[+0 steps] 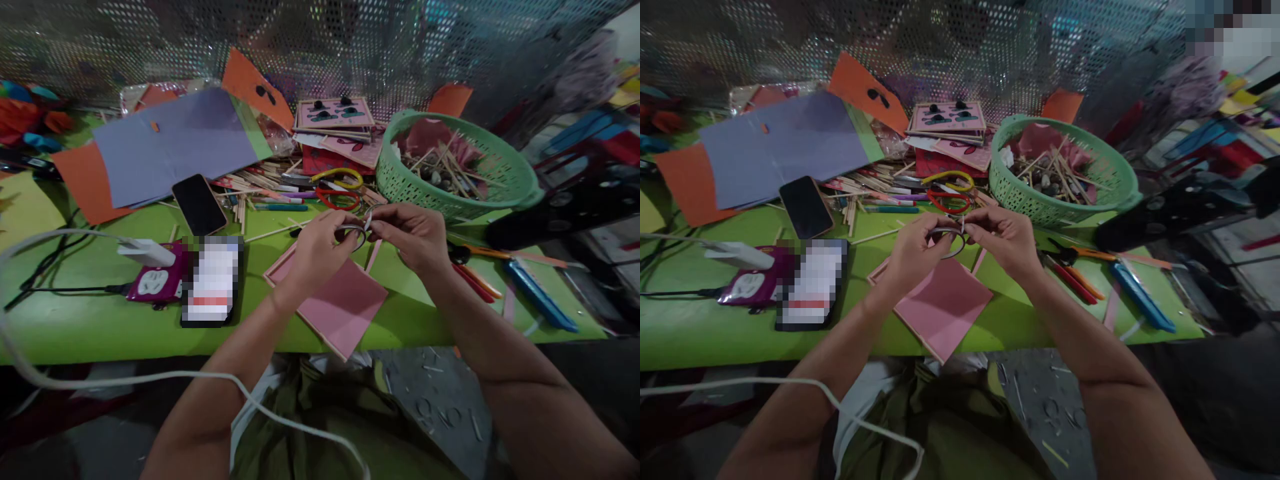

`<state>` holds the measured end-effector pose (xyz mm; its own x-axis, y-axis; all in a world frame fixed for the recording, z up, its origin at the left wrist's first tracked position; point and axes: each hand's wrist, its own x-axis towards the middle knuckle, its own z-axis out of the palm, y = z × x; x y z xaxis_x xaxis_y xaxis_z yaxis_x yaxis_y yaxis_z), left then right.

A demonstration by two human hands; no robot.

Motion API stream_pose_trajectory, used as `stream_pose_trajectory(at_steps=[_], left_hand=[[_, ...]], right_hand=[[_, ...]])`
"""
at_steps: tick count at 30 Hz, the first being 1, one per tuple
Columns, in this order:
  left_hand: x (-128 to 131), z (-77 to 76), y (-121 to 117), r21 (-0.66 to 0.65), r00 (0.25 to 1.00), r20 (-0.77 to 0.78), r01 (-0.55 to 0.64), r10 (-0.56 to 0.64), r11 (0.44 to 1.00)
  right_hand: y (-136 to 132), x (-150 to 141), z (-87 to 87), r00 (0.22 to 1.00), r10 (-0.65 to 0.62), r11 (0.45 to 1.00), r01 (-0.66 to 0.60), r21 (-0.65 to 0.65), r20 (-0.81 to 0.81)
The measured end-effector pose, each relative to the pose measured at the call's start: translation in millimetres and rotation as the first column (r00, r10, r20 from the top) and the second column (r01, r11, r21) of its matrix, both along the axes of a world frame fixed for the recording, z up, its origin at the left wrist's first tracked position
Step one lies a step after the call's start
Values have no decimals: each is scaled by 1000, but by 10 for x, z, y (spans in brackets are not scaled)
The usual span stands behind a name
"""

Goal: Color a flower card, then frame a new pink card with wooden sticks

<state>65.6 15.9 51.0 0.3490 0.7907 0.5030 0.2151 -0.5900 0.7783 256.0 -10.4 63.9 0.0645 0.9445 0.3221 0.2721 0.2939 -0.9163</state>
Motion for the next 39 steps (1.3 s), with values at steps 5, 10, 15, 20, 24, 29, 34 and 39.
stream_pose_trajectory(at_steps=[5, 10, 15, 20, 24, 29, 34, 39], left_hand=[[3, 3, -3, -13, 1000, -2, -1, 1, 1000], [7, -12, 9, -22, 1000, 2, -6, 6, 1000], [-2, -8, 13, -38, 1000, -7, -1, 1, 999], [-3, -15, 20, -38, 1000, -2, 3, -4, 999], [-1, -2, 15, -35, 1000, -5, 8, -8, 999], [-5, 15, 6, -31, 1000, -24, 3, -4, 1000], [-12, 10, 5, -5, 999, -42, -4, 3, 1000], [-19, 17, 1, 0, 999, -54, -4, 4, 1000]], right_hand=[[-15, -9, 3, 1000, 1, 1000, -1, -10, -14], [-15, -1, -12, 1000, -2, 1000, 2, 13, 0], [-3, -20, 10, 1000, 5, 1000, -5, 3, -19], [-16, -47, 42, 1000, 10, 1000, -10, 8, -25], [-16, -42, 41, 1000, 12, 1000, -11, 1, -23], [-15, -27, 45, 1000, 20, 1000, -20, 8, 21], [-25, -35, 56, 999, 10, 1000, -10, 9, 38], [-25, -50, 66, 999, -1, 1000, 0, 22, 35]])
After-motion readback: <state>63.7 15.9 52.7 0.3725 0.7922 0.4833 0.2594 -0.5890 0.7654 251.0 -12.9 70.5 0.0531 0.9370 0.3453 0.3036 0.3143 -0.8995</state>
